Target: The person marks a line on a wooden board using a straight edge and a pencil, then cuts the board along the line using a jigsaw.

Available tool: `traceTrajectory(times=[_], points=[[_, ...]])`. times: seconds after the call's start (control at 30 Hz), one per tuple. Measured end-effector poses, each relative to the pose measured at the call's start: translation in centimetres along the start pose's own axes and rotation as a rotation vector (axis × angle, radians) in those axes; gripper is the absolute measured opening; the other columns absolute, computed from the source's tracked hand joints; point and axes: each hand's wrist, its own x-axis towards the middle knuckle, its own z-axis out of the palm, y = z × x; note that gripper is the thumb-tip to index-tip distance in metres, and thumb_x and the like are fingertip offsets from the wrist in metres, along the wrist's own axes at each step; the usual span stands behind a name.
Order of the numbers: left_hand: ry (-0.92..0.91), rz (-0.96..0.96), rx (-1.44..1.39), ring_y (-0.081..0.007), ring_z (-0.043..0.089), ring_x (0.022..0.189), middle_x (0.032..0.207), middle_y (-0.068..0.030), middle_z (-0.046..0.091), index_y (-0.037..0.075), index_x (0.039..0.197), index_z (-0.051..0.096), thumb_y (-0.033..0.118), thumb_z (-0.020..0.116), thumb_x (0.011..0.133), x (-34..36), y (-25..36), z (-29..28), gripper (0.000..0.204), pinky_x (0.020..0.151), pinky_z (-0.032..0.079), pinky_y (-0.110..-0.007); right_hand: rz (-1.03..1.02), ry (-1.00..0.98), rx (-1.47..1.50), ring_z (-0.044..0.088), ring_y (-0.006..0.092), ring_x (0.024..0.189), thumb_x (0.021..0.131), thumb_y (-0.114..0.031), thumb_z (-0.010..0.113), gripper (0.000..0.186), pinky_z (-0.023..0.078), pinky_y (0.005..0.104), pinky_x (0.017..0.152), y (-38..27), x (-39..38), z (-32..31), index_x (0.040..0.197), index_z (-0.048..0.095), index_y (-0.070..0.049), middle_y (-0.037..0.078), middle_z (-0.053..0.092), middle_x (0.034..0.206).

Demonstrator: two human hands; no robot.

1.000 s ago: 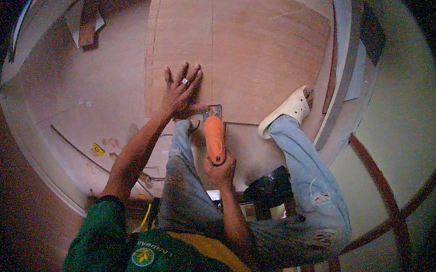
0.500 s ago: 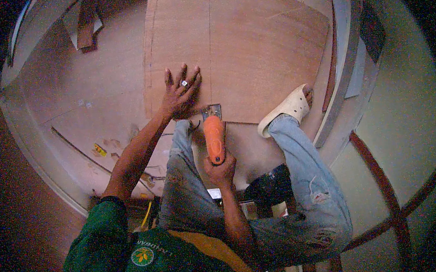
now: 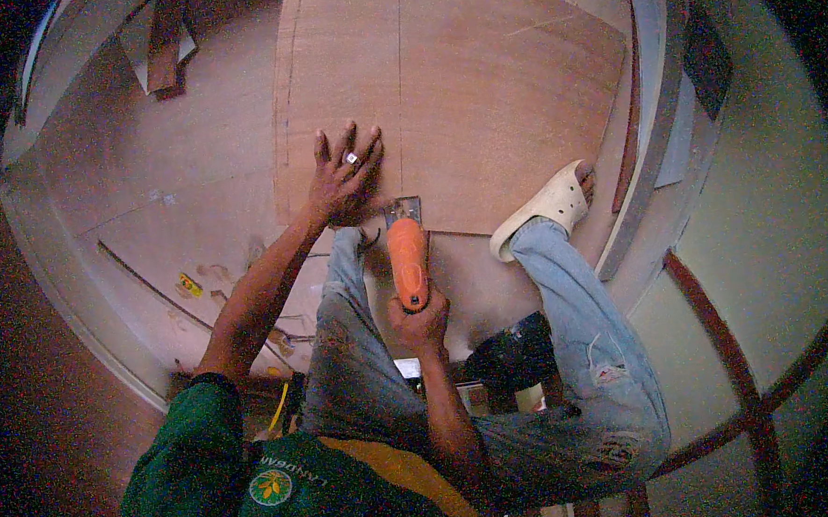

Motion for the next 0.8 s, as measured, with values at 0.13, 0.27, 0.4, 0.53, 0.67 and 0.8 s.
traceTrajectory(times=[0.13, 0.27, 0.4, 0.53, 0.67, 0.8], points=[[0.006, 0.018, 0.050, -0.0384, 0.015, 0.145, 0.155, -0.0072, 0.029, 0.004, 0.139, 0.045, 0.068, 0.057, 0.075, -0.1, -0.3, 0.1, 0.091, 0.109, -0.003, -0.069, 0.001, -0.002, -0.005, 0.063, 0.0339, 0.064, 0.065, -0.019, 0.068, 0.031, 0.050, 0.0428, 0.063, 0.0, 0.0, 0.1, 0.086, 0.058, 0.001, 0.017, 0.061, 0.070], [0.017, -0.001, -0.020, -0.0383, 0.015, 0.145, 0.155, -0.0072, 0.030, 0.004, 0.138, 0.046, 0.069, 0.057, 0.074, 0.5, 0.4, -0.2, 0.092, 0.109, -0.003, -0.068, -0.017, 0.046, -0.033, 0.062, 0.0338, 0.060, 0.065, -0.020, 0.069, 0.029, 0.050, 0.0425, 0.061, 0.9, 0.0, 0.1, 0.083, 0.058, 0.001, 0.015, 0.060, 0.066], [0.031, 0.009, 0.011, -0.0384, 0.015, 0.145, 0.154, -0.0073, 0.030, 0.004, 0.138, 0.046, 0.070, 0.058, 0.073, -0.1, -0.1, -0.2, 0.093, 0.110, -0.004, -0.068, 0.014, -0.011, -0.060, 0.058, 0.0197, 0.064, 0.071, -0.011, 0.062, 0.019, 0.049, 0.0356, 0.063, -0.2, -0.1, 0.0, 0.084, 0.058, 0.002, 0.011, 0.058, 0.069], [0.019, 0.017, 0.030, -0.0383, 0.014, 0.145, 0.154, -0.0077, 0.030, 0.004, 0.138, 0.046, 0.069, 0.058, 0.074, 0.1, 0.1, -0.1, 0.092, 0.110, -0.004, -0.068, -0.021, -0.011, -0.048, 0.059, 0.0187, 0.064, 0.071, -0.011, 0.063, 0.019, 0.049, 0.0351, 0.062, -0.2, 0.0, -0.2, 0.085, 0.058, 0.002, 0.010, 0.058, 0.069], [0.002, 0.007, 0.014, -0.0384, 0.013, 0.145, 0.154, -0.0078, 0.030, 0.005, 0.139, 0.045, 0.068, 0.058, 0.075, 0.1, 0.0, -0.3, 0.090, 0.110, -0.004, -0.068, 0.004, -0.013, -0.023, 0.059, 0.0189, 0.063, 0.071, -0.011, 0.064, 0.020, 0.049, 0.0348, 0.061, -0.2, 0.1, -0.1, 0.084, 0.058, 0.003, 0.010, 0.058, 0.069], [0.014, 0.020, 0.038, -0.0378, 0.015, 0.145, 0.155, -0.0071, 0.030, 0.006, 0.140, 0.044, 0.066, 0.058, 0.075, 0.0, -0.2, 0.0, 0.090, 0.110, -0.002, -0.068, -0.026, 0.005, -0.020, 0.059, 0.0190, 0.063, 0.071, -0.012, 0.065, 0.020, 0.049, 0.0350, 0.061, -0.3, 0.2, 0.0, 0.084, 0.059, 0.002, 0.010, 0.059, 0.069]])
